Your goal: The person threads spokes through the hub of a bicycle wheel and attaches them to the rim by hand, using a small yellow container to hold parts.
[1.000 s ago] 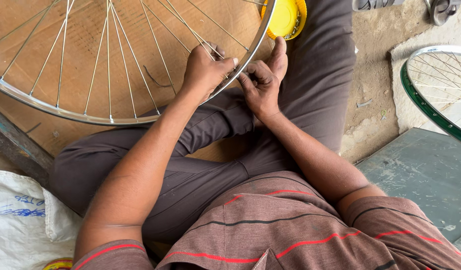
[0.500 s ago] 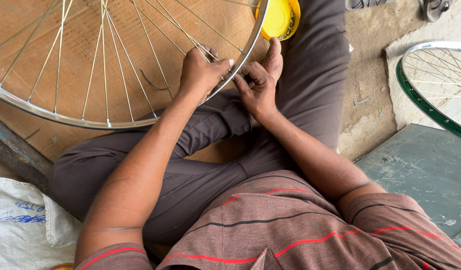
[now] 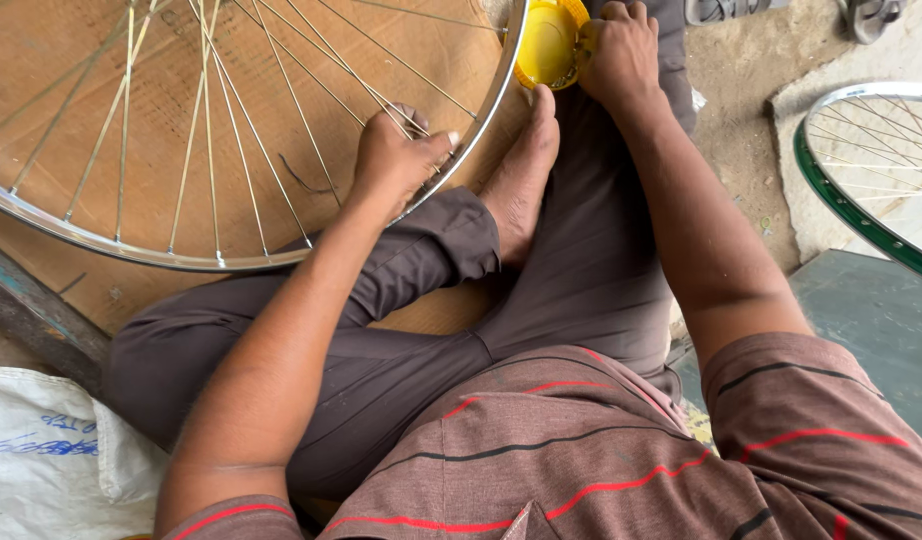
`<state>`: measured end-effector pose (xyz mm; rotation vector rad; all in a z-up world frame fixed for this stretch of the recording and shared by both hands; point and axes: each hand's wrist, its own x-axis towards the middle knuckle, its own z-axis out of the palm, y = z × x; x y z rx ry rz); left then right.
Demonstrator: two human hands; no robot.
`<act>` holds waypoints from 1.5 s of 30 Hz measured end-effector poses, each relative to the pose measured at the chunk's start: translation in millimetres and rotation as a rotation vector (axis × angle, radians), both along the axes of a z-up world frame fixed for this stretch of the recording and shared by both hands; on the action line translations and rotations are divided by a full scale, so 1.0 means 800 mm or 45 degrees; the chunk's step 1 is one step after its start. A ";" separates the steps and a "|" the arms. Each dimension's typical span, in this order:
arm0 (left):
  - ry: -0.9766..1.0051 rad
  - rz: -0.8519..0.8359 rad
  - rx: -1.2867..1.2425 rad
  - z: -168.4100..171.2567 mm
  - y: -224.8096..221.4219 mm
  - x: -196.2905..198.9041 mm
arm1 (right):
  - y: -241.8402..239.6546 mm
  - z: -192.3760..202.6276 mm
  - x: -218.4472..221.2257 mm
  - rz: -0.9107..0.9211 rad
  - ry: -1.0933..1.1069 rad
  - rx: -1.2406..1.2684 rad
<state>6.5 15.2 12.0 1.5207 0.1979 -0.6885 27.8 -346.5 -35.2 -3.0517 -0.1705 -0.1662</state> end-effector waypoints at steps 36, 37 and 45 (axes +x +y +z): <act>-0.169 -0.033 0.276 -0.031 0.013 -0.016 | -0.007 -0.077 0.016 -0.081 0.144 -0.383; -0.437 -0.011 0.405 -0.027 0.019 -0.019 | -0.006 -0.076 0.016 -0.077 0.135 -0.375; -0.500 -0.339 0.918 -0.006 0.079 -0.027 | -0.006 -0.081 0.019 -0.164 0.156 -0.305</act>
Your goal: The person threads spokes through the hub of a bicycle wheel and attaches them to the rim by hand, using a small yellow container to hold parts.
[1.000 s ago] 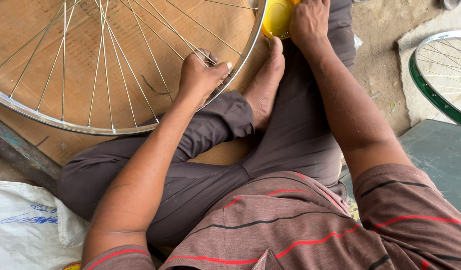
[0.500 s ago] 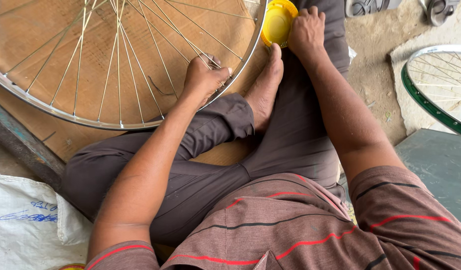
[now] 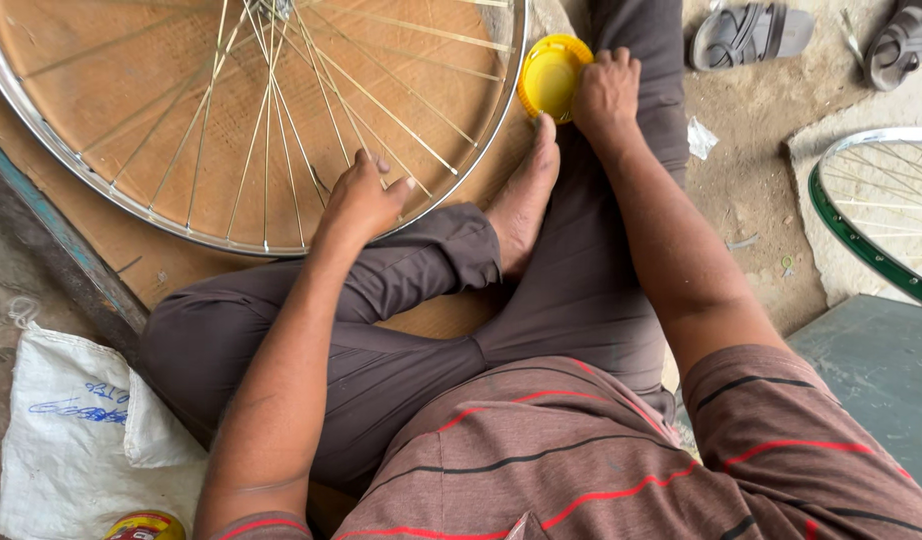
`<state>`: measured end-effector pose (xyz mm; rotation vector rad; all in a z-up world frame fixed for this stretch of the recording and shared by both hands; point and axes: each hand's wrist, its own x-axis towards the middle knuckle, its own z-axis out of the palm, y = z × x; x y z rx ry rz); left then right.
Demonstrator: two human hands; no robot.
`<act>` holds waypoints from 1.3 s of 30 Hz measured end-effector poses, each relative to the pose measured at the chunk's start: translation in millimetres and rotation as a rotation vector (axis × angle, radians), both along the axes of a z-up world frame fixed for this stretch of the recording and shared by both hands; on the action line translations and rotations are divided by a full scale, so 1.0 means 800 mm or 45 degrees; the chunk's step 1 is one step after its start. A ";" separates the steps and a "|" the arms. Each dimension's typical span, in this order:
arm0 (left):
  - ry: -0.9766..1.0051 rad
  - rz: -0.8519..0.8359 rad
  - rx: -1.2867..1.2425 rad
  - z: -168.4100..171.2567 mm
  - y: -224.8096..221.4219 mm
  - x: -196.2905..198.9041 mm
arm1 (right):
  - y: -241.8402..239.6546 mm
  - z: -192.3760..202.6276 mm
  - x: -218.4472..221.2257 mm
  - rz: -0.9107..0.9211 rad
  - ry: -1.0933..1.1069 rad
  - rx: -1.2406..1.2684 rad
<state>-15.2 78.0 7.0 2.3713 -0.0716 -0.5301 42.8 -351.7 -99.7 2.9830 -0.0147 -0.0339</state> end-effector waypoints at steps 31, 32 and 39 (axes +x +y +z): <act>0.272 0.203 -0.839 -0.087 -0.072 0.009 | 0.043 0.108 -0.035 -0.404 -0.368 1.143; 0.310 0.266 -0.880 -0.079 -0.082 0.015 | 0.041 0.116 -0.043 -0.473 -0.318 1.546; 0.266 0.410 -0.808 -0.050 -0.122 0.017 | 0.149 0.121 -0.156 -0.470 0.048 2.017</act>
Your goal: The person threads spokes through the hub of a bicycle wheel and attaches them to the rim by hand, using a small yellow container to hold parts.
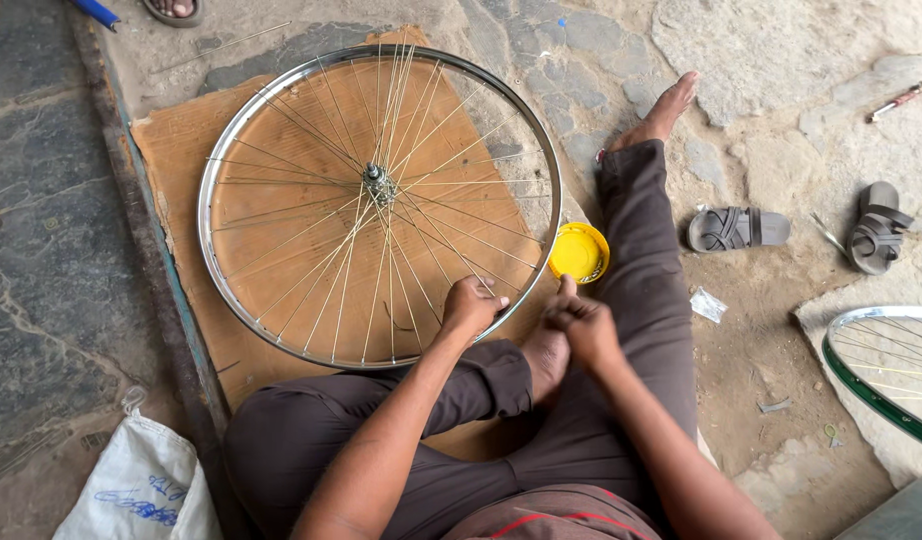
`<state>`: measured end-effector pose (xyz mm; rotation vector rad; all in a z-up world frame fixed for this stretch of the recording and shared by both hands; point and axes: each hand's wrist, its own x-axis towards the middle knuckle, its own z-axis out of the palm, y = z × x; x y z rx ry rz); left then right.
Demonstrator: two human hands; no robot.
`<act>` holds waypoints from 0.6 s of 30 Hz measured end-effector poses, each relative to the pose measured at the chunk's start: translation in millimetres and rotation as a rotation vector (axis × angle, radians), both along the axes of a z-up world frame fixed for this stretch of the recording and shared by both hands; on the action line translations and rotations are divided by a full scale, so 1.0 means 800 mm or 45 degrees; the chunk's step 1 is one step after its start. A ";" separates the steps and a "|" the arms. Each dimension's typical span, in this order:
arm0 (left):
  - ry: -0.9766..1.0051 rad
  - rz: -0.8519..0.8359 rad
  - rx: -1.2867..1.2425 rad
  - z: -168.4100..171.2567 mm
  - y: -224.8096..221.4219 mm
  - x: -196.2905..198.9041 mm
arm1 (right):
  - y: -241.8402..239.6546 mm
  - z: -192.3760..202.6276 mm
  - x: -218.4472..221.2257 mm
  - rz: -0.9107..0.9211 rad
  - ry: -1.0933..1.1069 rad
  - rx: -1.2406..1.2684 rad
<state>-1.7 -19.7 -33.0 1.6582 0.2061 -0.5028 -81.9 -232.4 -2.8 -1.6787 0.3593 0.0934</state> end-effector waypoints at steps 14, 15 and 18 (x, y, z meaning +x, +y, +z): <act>-0.034 -0.079 0.249 0.038 -0.001 -0.001 | 0.111 0.030 0.005 -0.259 -0.458 -0.644; -0.026 -0.076 0.244 0.039 -0.001 -0.001 | 0.110 0.030 0.005 -0.242 -0.376 -0.658; -0.027 -0.062 0.231 0.041 0.000 0.000 | 0.105 0.019 0.004 -0.196 -0.384 -0.619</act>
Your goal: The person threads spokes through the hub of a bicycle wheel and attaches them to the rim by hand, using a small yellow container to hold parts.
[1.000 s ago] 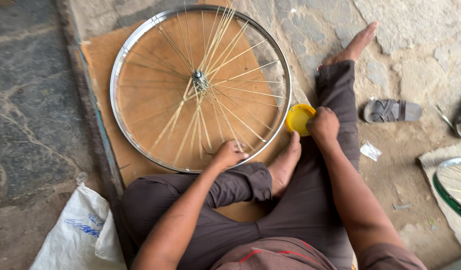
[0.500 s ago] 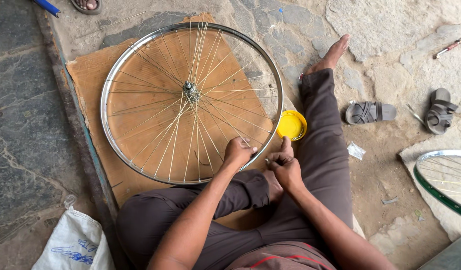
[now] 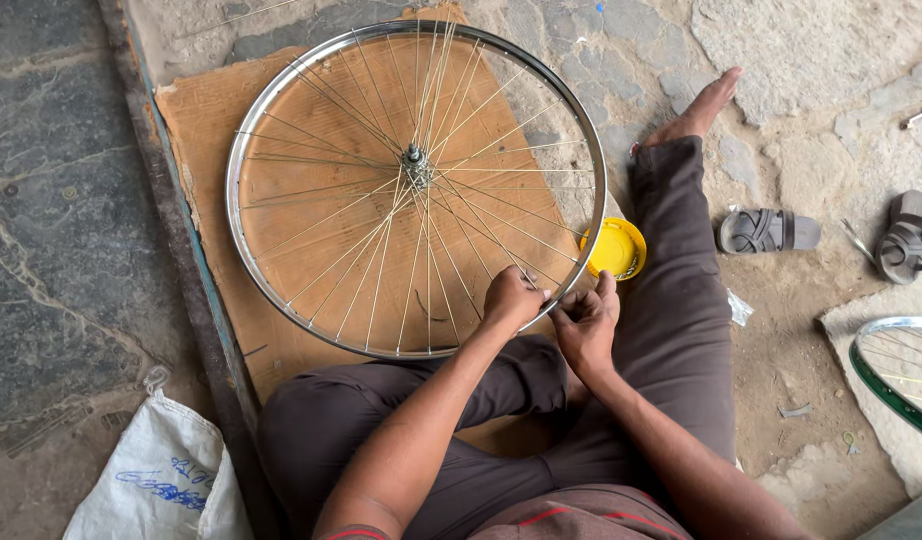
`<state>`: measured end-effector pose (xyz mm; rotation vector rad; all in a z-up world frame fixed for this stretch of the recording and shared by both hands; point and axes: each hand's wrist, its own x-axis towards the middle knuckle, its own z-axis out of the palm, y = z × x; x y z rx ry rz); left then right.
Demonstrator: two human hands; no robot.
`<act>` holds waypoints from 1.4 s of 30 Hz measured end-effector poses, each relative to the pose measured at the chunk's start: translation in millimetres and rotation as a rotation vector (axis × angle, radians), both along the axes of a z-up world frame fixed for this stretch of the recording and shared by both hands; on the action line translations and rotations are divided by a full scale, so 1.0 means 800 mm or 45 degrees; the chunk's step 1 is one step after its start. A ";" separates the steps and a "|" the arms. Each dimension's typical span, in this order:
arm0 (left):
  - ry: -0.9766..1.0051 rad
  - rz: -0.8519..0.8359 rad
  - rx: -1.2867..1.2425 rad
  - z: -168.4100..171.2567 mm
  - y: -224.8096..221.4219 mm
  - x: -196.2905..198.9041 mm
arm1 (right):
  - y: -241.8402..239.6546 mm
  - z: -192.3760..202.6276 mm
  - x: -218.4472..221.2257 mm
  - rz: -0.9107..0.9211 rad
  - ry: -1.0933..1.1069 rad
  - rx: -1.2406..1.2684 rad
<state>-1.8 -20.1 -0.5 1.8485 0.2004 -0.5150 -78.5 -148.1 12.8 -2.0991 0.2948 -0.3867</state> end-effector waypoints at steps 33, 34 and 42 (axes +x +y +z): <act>0.081 -0.002 -0.062 0.008 0.006 0.002 | 0.024 0.014 -0.011 -0.003 -0.025 0.116; 0.135 -0.016 -0.060 0.009 0.007 0.003 | 0.023 0.017 -0.009 0.002 0.001 0.158; 0.046 -0.080 0.103 0.004 0.007 0.005 | 0.018 0.004 -0.011 0.027 -0.038 0.199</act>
